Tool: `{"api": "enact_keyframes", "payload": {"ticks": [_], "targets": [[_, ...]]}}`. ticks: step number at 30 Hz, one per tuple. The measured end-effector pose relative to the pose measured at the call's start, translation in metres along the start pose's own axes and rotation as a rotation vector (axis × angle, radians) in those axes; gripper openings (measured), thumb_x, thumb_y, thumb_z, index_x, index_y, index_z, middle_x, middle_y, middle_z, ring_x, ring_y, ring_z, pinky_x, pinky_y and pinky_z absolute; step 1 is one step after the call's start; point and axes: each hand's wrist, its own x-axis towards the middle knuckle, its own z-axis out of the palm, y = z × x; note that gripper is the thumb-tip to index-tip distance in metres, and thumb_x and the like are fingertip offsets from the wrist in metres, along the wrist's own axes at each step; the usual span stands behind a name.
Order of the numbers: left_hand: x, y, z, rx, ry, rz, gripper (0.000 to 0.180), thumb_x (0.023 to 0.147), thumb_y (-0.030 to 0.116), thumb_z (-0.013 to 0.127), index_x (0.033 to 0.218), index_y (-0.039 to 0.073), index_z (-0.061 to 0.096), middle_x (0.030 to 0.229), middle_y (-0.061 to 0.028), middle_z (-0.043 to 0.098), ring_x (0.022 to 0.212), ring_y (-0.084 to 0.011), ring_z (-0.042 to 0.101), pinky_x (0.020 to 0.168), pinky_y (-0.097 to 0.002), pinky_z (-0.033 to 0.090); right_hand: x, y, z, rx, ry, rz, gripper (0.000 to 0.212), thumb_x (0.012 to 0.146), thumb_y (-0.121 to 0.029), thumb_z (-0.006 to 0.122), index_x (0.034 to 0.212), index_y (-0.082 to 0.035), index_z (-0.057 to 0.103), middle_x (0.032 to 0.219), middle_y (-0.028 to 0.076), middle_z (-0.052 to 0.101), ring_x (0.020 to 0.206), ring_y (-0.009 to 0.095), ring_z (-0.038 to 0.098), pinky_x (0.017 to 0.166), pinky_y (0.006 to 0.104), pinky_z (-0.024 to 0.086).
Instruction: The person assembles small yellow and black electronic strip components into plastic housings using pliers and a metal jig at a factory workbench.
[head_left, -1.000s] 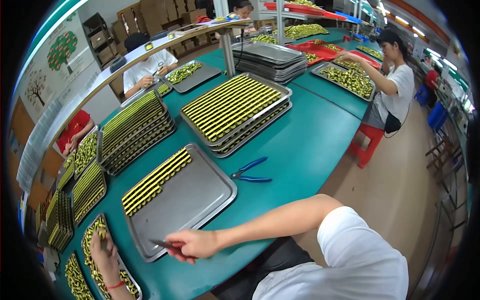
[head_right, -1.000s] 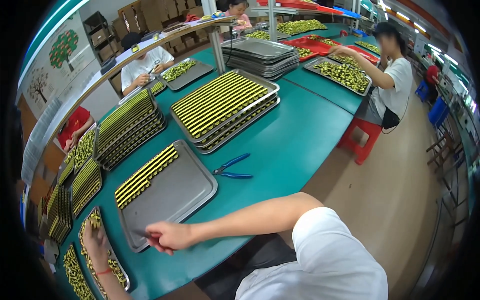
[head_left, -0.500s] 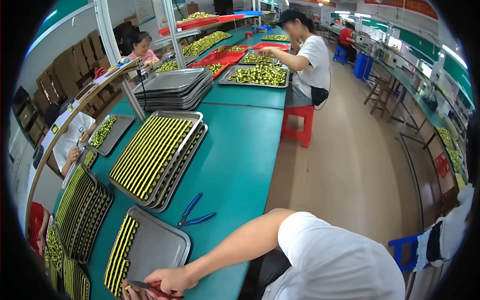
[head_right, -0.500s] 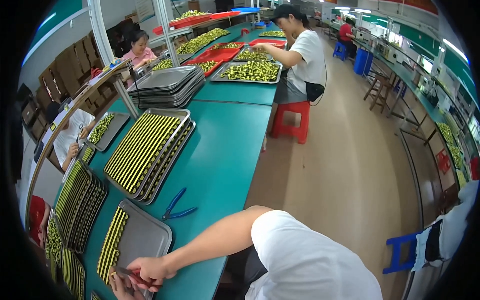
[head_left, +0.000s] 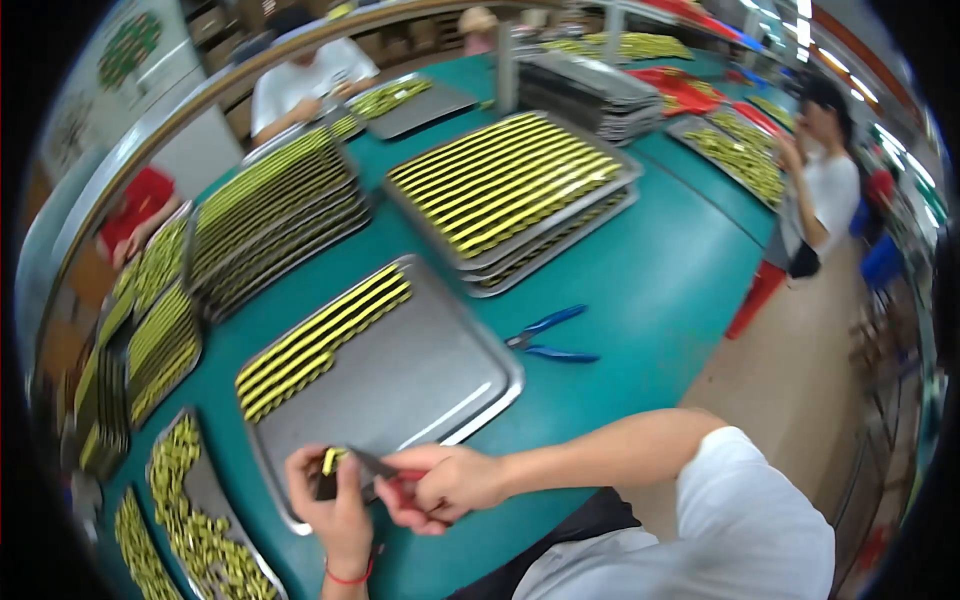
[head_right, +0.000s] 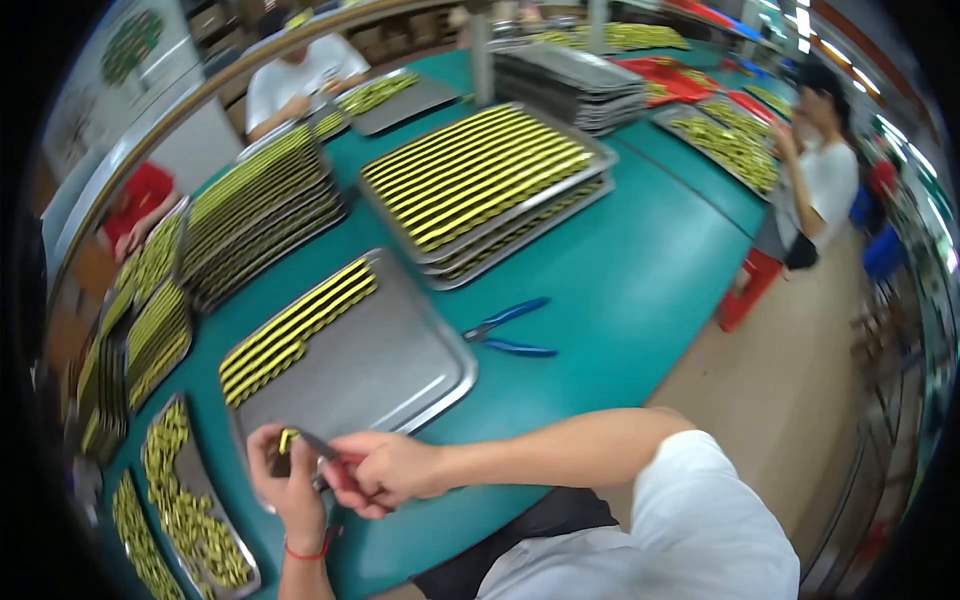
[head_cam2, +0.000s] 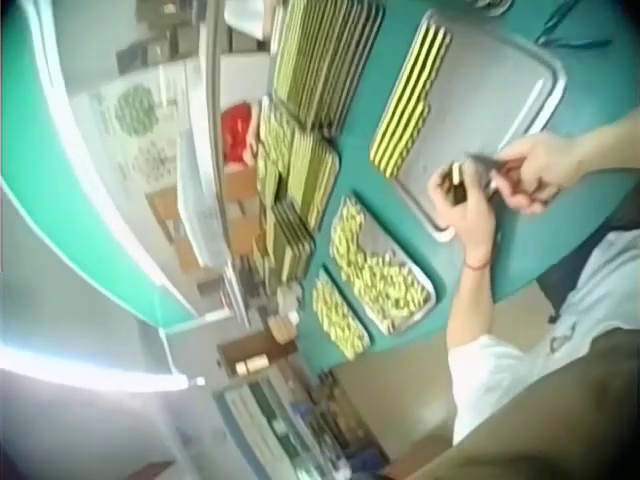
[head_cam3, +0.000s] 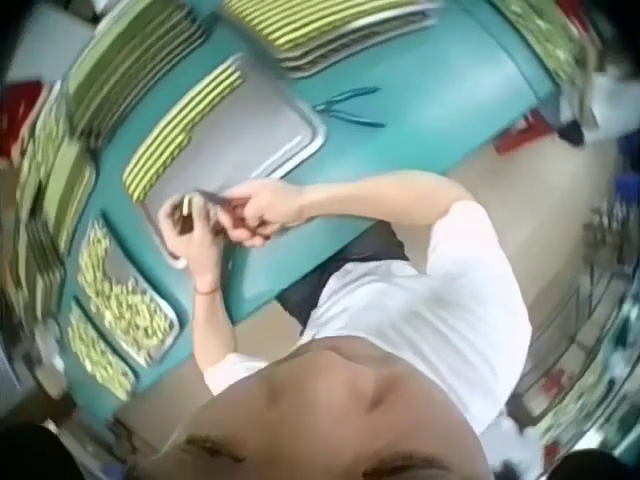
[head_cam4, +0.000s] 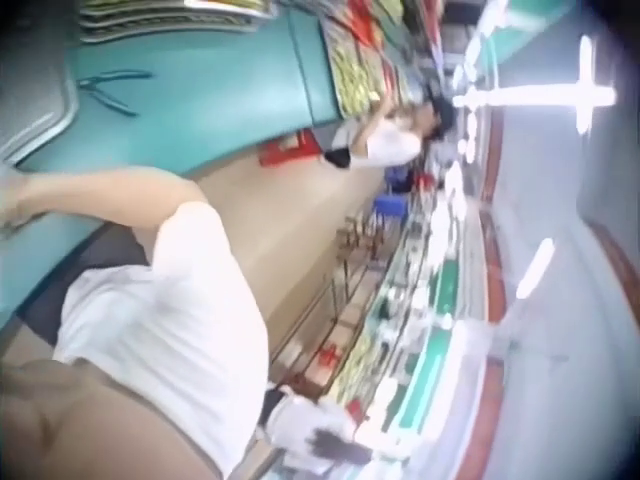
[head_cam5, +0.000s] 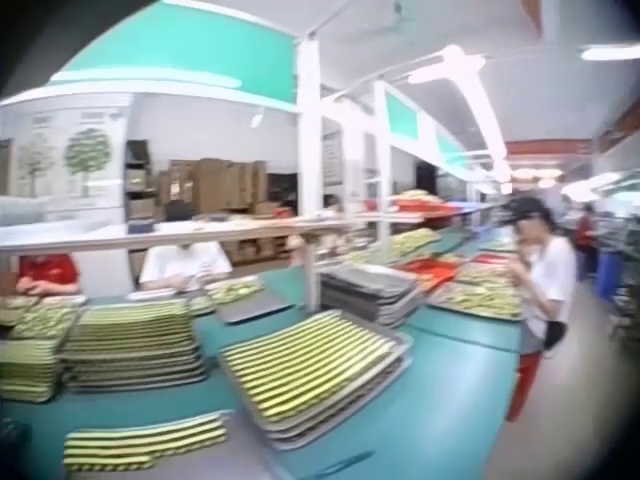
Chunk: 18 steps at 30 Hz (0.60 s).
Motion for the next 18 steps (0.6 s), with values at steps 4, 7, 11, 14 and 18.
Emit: {"api": "enact_keyframes", "payload": {"ticks": [4, 7, 11, 14, 18], "targets": [[-0.007, 0.014, -0.002, -0.001, 0.099, 0.097, 0.028, 0.084, -0.002, 0.071, 0.109, -0.002, 0.058, 0.092, -0.0054, 0.059, 0.077, -0.0106, 0.056, 0.069, -0.023, 0.046, -0.004, -0.006, 0.032, 0.018, 0.159, 0.031, 0.037, 0.069, 0.008, 0.046, 0.104, -0.002, 0.047, 0.086, 0.014, 0.056, 0.068, 0.022, 0.058, 0.045, 0.026, 0.034], [0.0, 0.014, 0.001, 0.129, 0.092, 0.265, 0.027, 0.081, -0.002, 0.074, 0.106, -0.003, 0.061, 0.086, -0.0056, 0.059, 0.067, -0.0083, 0.052, 0.059, -0.0213, 0.042, -0.009, -0.008, 0.009, 0.065, 0.025, 0.139, 0.037, 0.068, 0.012, 0.043, 0.103, -0.001, 0.047, 0.087, 0.017, 0.056, 0.07, 0.025, 0.06, 0.044, 0.0268, 0.035], [-0.004, 0.01, -0.007, 0.128, 0.007, 0.237, 0.029, 0.084, -0.007, 0.067, 0.111, -0.006, 0.059, 0.09, -0.0049, 0.057, 0.072, -0.0066, 0.052, 0.06, -0.0203, 0.042, -0.007, -0.016, 0.019, 0.023, -0.053, 0.19, 0.039, 0.068, 0.013, 0.042, 0.105, 0.001, 0.048, 0.09, 0.021, 0.058, 0.076, 0.031, 0.065, 0.047, 0.0304, 0.047], [0.0, 0.008, -0.006, 0.139, 0.002, 0.297, 0.03, 0.082, -0.01, 0.067, 0.111, -0.005, 0.058, 0.087, -0.0047, 0.055, 0.068, -0.0059, 0.048, 0.057, -0.0196, 0.038, -0.005, -0.016, 0.016, -0.007, -0.06, 0.221, 0.041, 0.069, 0.009, 0.041, 0.11, 0.005, 0.046, 0.094, 0.022, 0.059, 0.084, 0.033, 0.067, 0.059, 0.0354, 0.059], [-0.001, 0.006, -0.006, 0.15, -0.014, 0.365, 0.035, 0.079, -0.014, 0.067, 0.112, -0.005, 0.059, 0.087, -0.0064, 0.056, 0.068, -0.0074, 0.05, 0.056, -0.0194, 0.04, -0.006, -0.014, 0.017, 0.013, -0.062, 0.209, 0.039, 0.072, 0.009, 0.041, 0.11, 0.004, 0.046, 0.095, 0.022, 0.059, 0.084, 0.034, 0.067, 0.056, 0.0358, 0.058]]}}
